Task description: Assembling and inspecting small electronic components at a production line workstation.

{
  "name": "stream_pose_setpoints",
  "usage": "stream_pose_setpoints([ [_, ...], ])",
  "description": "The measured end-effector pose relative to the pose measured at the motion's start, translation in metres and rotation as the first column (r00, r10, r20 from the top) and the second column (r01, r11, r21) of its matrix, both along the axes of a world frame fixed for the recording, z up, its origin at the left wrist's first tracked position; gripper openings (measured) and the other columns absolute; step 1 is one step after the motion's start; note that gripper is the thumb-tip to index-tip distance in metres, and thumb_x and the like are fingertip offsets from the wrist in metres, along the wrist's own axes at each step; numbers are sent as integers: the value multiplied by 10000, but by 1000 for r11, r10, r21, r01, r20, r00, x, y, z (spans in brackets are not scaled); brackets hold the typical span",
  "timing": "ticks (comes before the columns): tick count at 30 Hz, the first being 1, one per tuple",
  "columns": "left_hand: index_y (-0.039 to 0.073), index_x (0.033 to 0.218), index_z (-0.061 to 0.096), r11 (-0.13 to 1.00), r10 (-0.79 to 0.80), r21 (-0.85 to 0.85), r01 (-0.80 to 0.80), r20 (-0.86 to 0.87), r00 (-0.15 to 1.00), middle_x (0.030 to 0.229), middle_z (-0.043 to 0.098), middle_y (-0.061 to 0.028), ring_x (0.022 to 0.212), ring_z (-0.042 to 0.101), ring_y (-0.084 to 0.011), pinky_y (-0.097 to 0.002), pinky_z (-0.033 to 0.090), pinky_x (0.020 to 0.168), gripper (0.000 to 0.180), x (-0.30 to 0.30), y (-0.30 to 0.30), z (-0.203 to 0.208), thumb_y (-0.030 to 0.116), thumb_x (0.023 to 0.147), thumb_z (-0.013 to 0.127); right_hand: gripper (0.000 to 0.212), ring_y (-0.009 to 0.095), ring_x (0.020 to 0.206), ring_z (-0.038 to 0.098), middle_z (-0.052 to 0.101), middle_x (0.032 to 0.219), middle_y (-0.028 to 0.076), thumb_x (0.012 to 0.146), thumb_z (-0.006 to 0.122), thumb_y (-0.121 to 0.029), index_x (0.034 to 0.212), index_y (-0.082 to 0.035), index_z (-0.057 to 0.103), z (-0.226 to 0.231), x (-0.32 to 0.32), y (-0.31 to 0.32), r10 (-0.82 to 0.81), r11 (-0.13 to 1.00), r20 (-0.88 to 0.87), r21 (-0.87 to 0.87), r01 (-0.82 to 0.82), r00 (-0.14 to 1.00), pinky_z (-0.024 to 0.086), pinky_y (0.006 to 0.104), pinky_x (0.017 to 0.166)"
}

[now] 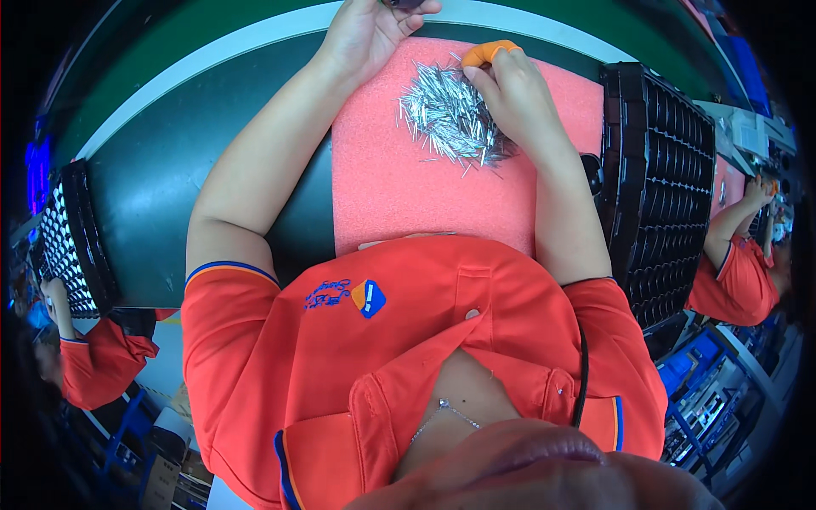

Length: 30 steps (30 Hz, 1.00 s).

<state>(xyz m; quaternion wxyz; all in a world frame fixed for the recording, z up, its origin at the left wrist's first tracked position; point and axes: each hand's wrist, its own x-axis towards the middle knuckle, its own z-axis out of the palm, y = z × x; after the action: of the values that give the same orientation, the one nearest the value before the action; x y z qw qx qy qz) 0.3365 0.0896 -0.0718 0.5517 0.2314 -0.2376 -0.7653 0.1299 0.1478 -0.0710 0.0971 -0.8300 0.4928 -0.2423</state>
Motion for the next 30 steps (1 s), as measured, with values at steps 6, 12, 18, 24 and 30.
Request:
stream_pose_setpoints([
  [6, 69, 1171, 507, 995, -78, -54, 82, 59, 995, 989, 616, -88, 687, 560, -134, -228, 455, 597, 335, -2, 8, 11, 343, 982, 464, 223, 168, 761, 539, 569, 848, 64, 935, 561, -191, 1048, 2, 564, 2, -4, -1, -152, 979, 311, 175, 101, 938, 455, 292, 715],
  [12, 93, 1377, 379, 928, -34, -296, 228, 541, 840, 1153, 584, -105, 822, 574, -92, -217, 489, 737, 504, -13, 24, 21, 202, 929, 582, 250, 58, 734, 496, 567, 879, -1, 948, 547, -178, 1152, -36, 577, 18, -1, 1, -314, 927, 718, 375, 36, 621, 414, 197, 675],
  [18, 74, 1336, 387, 883, 27, -386, 269, 613, 790, 1081, 570, -80, 882, 563, -96, -227, 483, 756, 589, -29, 45, 20, 134, 842, 703, 241, 58, 757, 537, 636, 981, 43, 924, 593, -173, 1133, -53, 609, 28, -1, 5, -305, 943, 850, 331, 13, 429, 446, 197, 704],
  [24, 37, 1268, 429, 851, 38, -447, 274, 574, 818, 1116, 566, -88, 1021, 563, -128, -272, 479, 893, 525, -30, 44, 16, 101, 831, 713, 132, 174, 1061, 546, 613, 1188, 77, 874, 632, -127, 983, -60, 666, 34, 2, 8, -43, 985, 519, -122, 124, 854, 414, 298, 921],
  [30, 34, 1267, 440, 849, 14, -445, 286, 559, 829, 1124, 561, -86, 1032, 562, -136, -270, 478, 900, 511, -30, 45, 18, 85, 833, 704, 130, 237, 1082, 538, 611, 1184, 84, 857, 642, -132, 964, -62, 662, 36, 5, 11, 18, 978, 442, -196, 77, 897, 408, 341, 941],
])
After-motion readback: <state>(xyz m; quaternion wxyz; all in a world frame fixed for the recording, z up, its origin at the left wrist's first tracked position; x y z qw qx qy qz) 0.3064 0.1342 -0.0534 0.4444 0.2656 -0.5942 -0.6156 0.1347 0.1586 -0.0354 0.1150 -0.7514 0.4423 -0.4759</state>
